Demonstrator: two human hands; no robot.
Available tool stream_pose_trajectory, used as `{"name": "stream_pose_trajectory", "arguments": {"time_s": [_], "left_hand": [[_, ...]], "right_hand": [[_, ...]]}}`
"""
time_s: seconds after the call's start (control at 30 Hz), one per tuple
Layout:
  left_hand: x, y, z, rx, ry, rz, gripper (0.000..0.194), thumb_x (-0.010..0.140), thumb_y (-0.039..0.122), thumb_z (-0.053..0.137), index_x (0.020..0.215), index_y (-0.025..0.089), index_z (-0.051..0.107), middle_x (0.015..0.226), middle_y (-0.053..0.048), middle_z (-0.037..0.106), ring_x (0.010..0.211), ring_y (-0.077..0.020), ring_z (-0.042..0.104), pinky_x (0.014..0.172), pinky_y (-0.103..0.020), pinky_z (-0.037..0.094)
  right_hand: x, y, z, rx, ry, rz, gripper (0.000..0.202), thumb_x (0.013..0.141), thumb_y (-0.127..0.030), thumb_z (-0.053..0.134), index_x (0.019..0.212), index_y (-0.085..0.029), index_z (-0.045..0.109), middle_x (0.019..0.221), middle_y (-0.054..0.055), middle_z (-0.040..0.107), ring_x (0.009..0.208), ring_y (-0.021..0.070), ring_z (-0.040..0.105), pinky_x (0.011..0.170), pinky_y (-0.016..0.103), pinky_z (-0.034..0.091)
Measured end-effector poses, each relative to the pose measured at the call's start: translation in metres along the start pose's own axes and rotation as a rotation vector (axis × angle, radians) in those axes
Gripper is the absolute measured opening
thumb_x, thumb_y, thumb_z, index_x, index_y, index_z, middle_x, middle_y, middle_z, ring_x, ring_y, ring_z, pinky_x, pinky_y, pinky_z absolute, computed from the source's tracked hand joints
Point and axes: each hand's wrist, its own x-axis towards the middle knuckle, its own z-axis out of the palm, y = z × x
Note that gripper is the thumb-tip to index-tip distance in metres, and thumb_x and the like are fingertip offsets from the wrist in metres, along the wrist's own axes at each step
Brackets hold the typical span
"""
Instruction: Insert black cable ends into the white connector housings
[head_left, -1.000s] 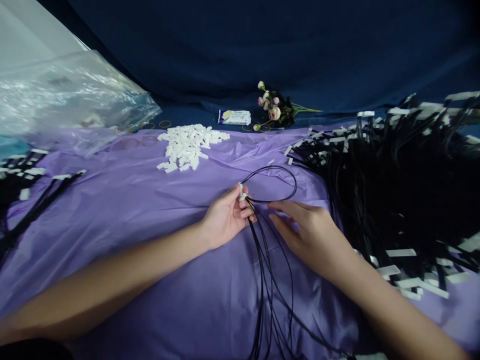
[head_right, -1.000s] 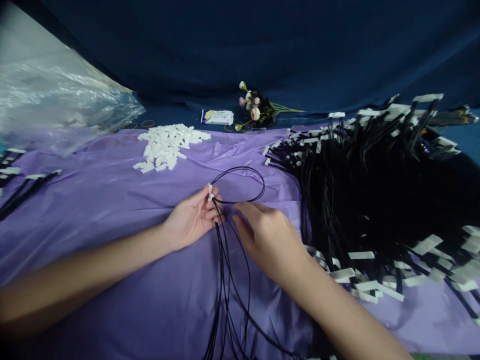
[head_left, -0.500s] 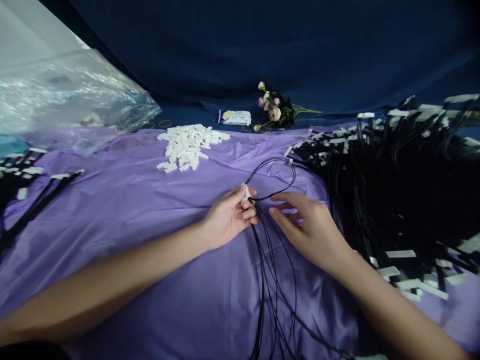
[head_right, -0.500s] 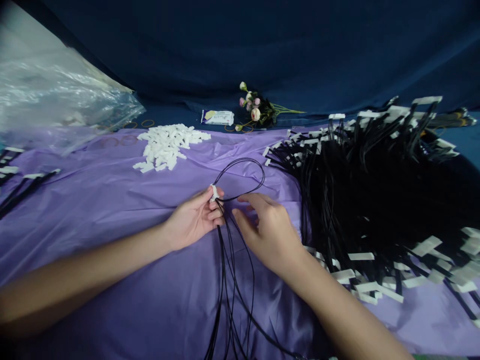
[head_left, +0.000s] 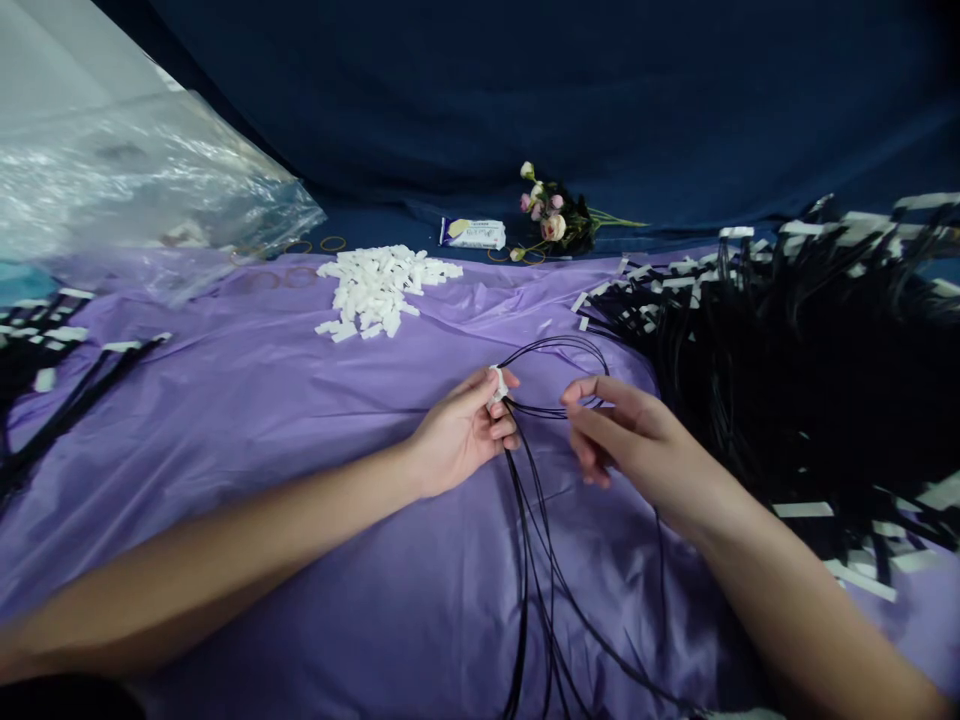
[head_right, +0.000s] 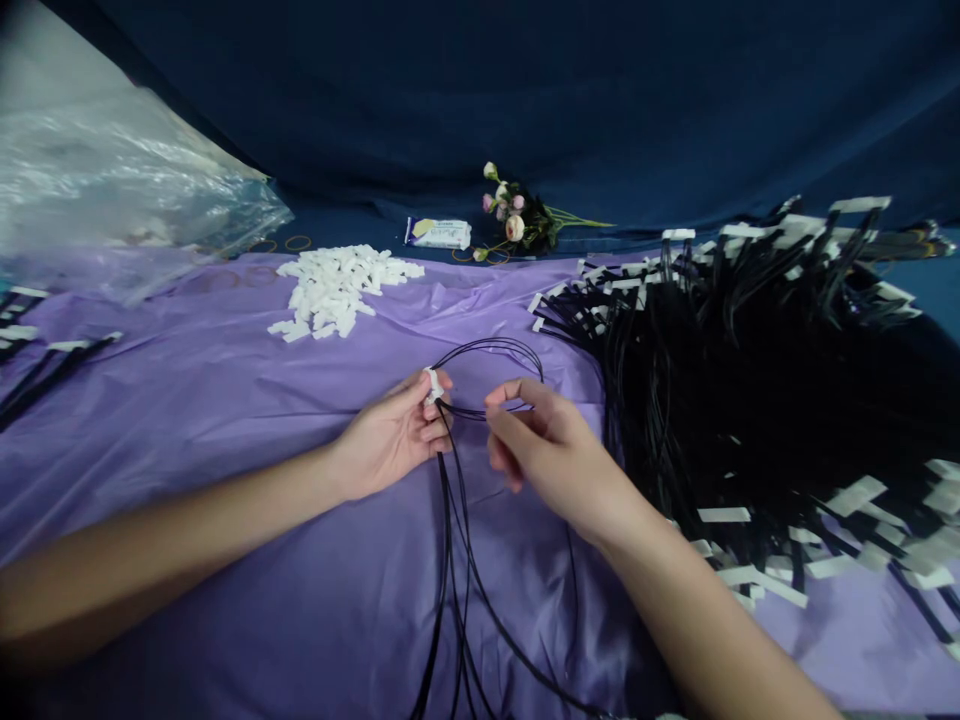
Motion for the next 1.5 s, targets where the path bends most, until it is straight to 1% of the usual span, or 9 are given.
{"name": "stream_pose_trajectory", "arguments": {"time_s": [0.1, 0.23, 0.4, 0.5, 0.57, 0.7, 0.83, 1.0, 1.5], "left_hand": [[0.001, 0.0, -0.001, -0.012, -0.003, -0.008, 0.017, 0.092, 0.031, 0.048, 0.088, 0.017, 0.056, 0.06, 0.005, 0.038, 0.048, -0.0056, 0.04, 0.053, -0.022, 0.042], [0.002, 0.001, -0.002, -0.001, -0.014, -0.019, 0.019, 0.092, 0.032, 0.047, 0.088, 0.016, 0.057, 0.06, 0.005, 0.039, 0.047, -0.005, 0.039, 0.053, -0.022, 0.042], [0.0, 0.002, -0.002, 0.05, -0.027, -0.057, 0.019, 0.091, 0.033, 0.049, 0.089, 0.016, 0.058, 0.061, 0.005, 0.037, 0.047, -0.0041, 0.038, 0.053, -0.021, 0.042], [-0.001, 0.001, -0.001, 0.075, -0.045, -0.061, 0.018, 0.089, 0.033, 0.053, 0.088, 0.015, 0.058, 0.062, 0.005, 0.036, 0.047, -0.0035, 0.036, 0.052, -0.02, 0.04], [-0.002, 0.001, -0.001, 0.089, -0.045, -0.062, 0.018, 0.088, 0.032, 0.054, 0.088, 0.015, 0.058, 0.062, 0.006, 0.036, 0.047, -0.0033, 0.036, 0.052, -0.02, 0.04], [-0.001, 0.001, -0.001, 0.088, -0.033, -0.064, 0.018, 0.086, 0.033, 0.058, 0.088, 0.015, 0.059, 0.062, 0.005, 0.035, 0.046, -0.0035, 0.035, 0.051, -0.02, 0.04], [0.0, 0.0, -0.001, 0.093, -0.043, -0.055, 0.02, 0.087, 0.036, 0.056, 0.089, 0.016, 0.059, 0.063, 0.005, 0.034, 0.047, -0.0037, 0.035, 0.051, -0.019, 0.039], [-0.001, 0.001, 0.001, 0.098, -0.055, -0.048, 0.021, 0.088, 0.036, 0.052, 0.088, 0.016, 0.059, 0.063, 0.005, 0.034, 0.047, -0.0041, 0.035, 0.051, -0.02, 0.039], [-0.002, 0.0, -0.001, 0.103, -0.066, -0.045, 0.017, 0.083, 0.034, 0.062, 0.085, 0.016, 0.061, 0.061, 0.005, 0.036, 0.047, -0.0045, 0.035, 0.05, -0.02, 0.039]], "right_hand": [[0.001, -0.008, -0.007, 0.458, 0.039, -0.012, 0.014, 0.081, -0.031, 0.056, 0.087, -0.018, 0.059, 0.069, -0.001, 0.062, 0.055, 0.0115, 0.058, 0.056, 0.025, 0.048], [0.002, -0.015, -0.017, 0.791, 0.269, -0.194, 0.029, 0.079, -0.035, 0.046, 0.092, -0.016, 0.064, 0.083, 0.005, 0.065, 0.072, 0.0161, 0.062, 0.068, 0.031, 0.053], [0.006, -0.016, -0.015, 0.7, 0.537, -0.414, 0.022, 0.092, -0.029, 0.049, 0.08, -0.017, 0.062, 0.061, -0.005, 0.043, 0.05, 0.0059, 0.044, 0.054, 0.02, 0.046], [0.006, -0.015, -0.011, 0.598, 0.644, -0.479, 0.021, 0.092, -0.036, 0.052, 0.082, -0.02, 0.064, 0.068, -0.003, 0.044, 0.058, 0.0068, 0.047, 0.063, 0.022, 0.049], [0.004, -0.015, -0.009, 0.546, 0.622, -0.501, 0.019, 0.091, -0.039, 0.052, 0.09, -0.024, 0.064, 0.071, -0.003, 0.045, 0.061, 0.0082, 0.049, 0.065, 0.023, 0.05], [-0.002, -0.014, -0.007, 0.302, 0.446, -0.48, 0.023, 0.085, -0.032, 0.058, 0.108, -0.03, 0.06, 0.059, -0.006, 0.036, 0.048, 0.0091, 0.036, 0.044, 0.022, 0.037], [-0.007, -0.006, -0.003, -0.091, 0.421, -0.427, 0.01, 0.08, -0.031, 0.065, 0.085, -0.022, 0.066, 0.053, -0.005, 0.042, 0.043, 0.0079, 0.034, 0.038, 0.022, 0.028], [-0.01, 0.0, 0.001, -0.537, 0.45, -0.432, 0.014, 0.076, -0.027, 0.067, 0.066, -0.016, 0.065, 0.049, -0.002, 0.046, 0.044, 0.0071, 0.035, 0.041, 0.022, 0.027], [-0.006, -0.001, 0.002, -0.602, 0.382, -0.419, 0.011, 0.07, -0.019, 0.062, 0.06, -0.016, 0.062, 0.045, -0.005, 0.038, 0.042, 0.0059, 0.031, 0.04, 0.021, 0.021]]}}
